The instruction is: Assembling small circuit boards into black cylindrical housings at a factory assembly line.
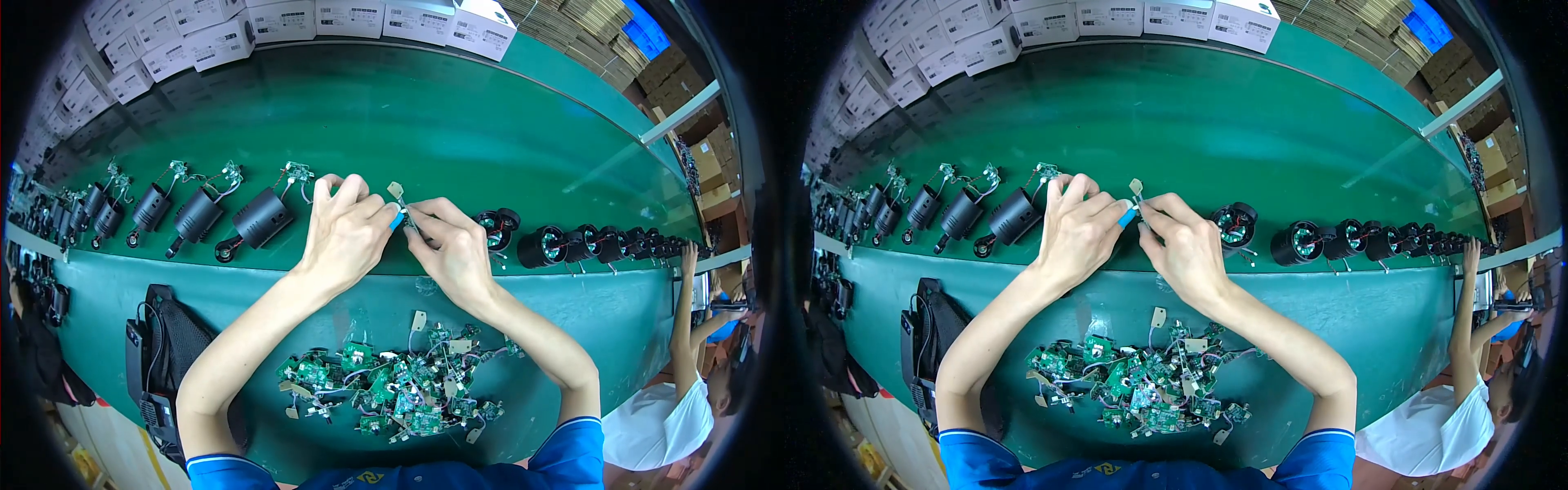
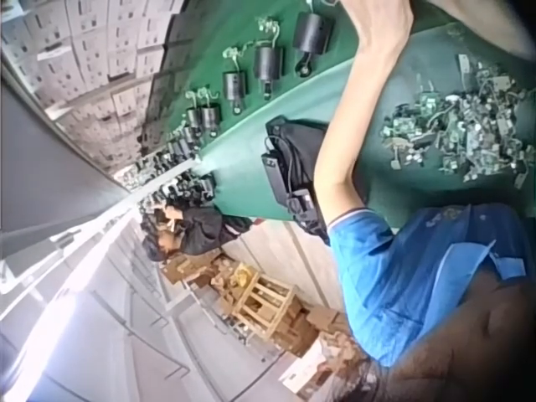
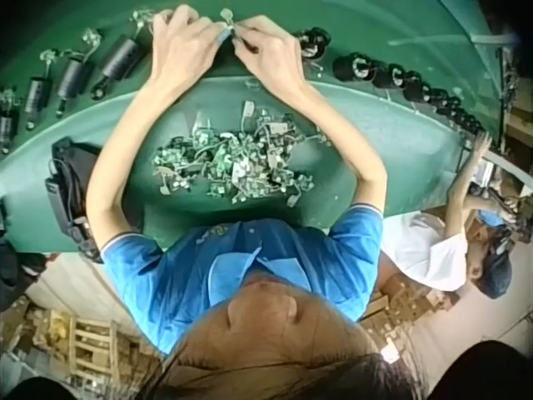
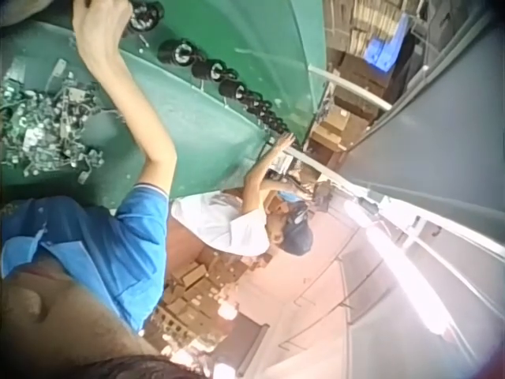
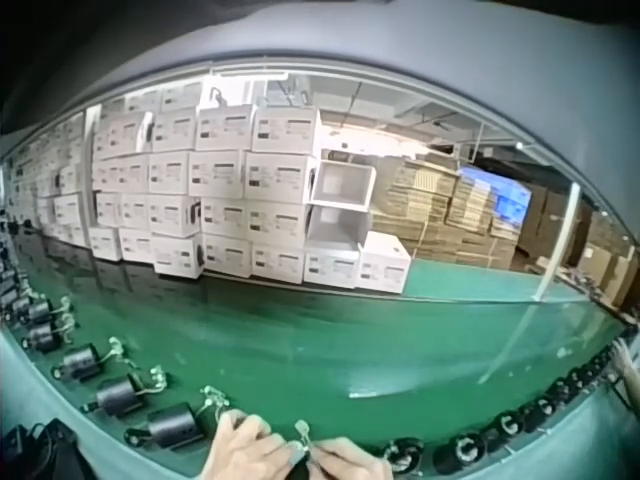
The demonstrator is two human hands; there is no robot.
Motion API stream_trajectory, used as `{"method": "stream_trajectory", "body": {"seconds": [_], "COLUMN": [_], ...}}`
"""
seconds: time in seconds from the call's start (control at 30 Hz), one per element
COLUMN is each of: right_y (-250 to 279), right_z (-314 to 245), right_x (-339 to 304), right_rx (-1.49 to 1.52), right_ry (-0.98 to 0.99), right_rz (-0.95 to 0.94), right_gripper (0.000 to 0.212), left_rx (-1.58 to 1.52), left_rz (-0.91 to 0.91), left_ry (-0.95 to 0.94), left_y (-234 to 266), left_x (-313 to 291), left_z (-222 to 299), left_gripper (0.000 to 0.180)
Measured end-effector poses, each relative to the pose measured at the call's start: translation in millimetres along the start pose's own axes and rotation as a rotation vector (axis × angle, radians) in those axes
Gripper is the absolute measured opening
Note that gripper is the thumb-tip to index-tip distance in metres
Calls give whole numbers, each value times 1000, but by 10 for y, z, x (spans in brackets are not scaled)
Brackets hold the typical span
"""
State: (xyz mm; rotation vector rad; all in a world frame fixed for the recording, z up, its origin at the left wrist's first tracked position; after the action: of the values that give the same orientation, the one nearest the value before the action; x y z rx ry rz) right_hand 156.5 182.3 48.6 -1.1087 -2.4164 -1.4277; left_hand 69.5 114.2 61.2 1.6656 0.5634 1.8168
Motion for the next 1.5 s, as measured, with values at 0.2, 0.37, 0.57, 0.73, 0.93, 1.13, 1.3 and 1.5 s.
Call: {"method": "stream_trajectory", "body": {"seconds": [0.2, 0.37, 0.57, 0.73, 0.93, 1.13, 1.3, 1.5], "right_y": [320, 1438, 1203, 903, 1337, 774, 797, 510], "right_z": [-97, -30, -182, 492, 97, 356, 296, 553], "right_x": [72, -492, -1217, -1479, -1106, -512, -172, -172], "right_rx": [-411, -90, -312, -42, 452, 785, 381, 365], "right_ry": [-23, -162, -182, -712, -723, -791, -438, -532], "right_rz": [-48, -215, -307, -504, -356, -184, 96, 64], "right_gripper": [33, 32, 29, 28, 27, 24, 25, 27], "left_rx": [97, 83, 311, 470, 126, 119, -5, -307], "left_rz": [-323, -9, -700, -1221, -736, -474, -269, -187], "left_ry": [115, 218, -556, -411, 20, -86, -203, 86], "left_y": [-101, 677, -526, -1194, -441, -205, -179, -245], "left_x": [289, 449, 909, 571, 187, 129, 93, 163], "left_z": [-135, -492, 1178, 794, -155, -13, 159, 6], "left_gripper": [9, 33, 28, 32, 45, 44, 37, 23]}}
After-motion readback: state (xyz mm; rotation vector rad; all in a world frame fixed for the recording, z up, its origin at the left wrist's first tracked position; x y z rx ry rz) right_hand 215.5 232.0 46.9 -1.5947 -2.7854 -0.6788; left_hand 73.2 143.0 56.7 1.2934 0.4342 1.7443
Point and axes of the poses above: each hand's wrist, its own x-axis towards the middle knuckle, its own y-axis out of the back of the hand, z = x × y, the point moved 9 cm from there along x, towards the middle knuckle, and after that the axes turned 3 degrees about z, right-handed, at the moved point
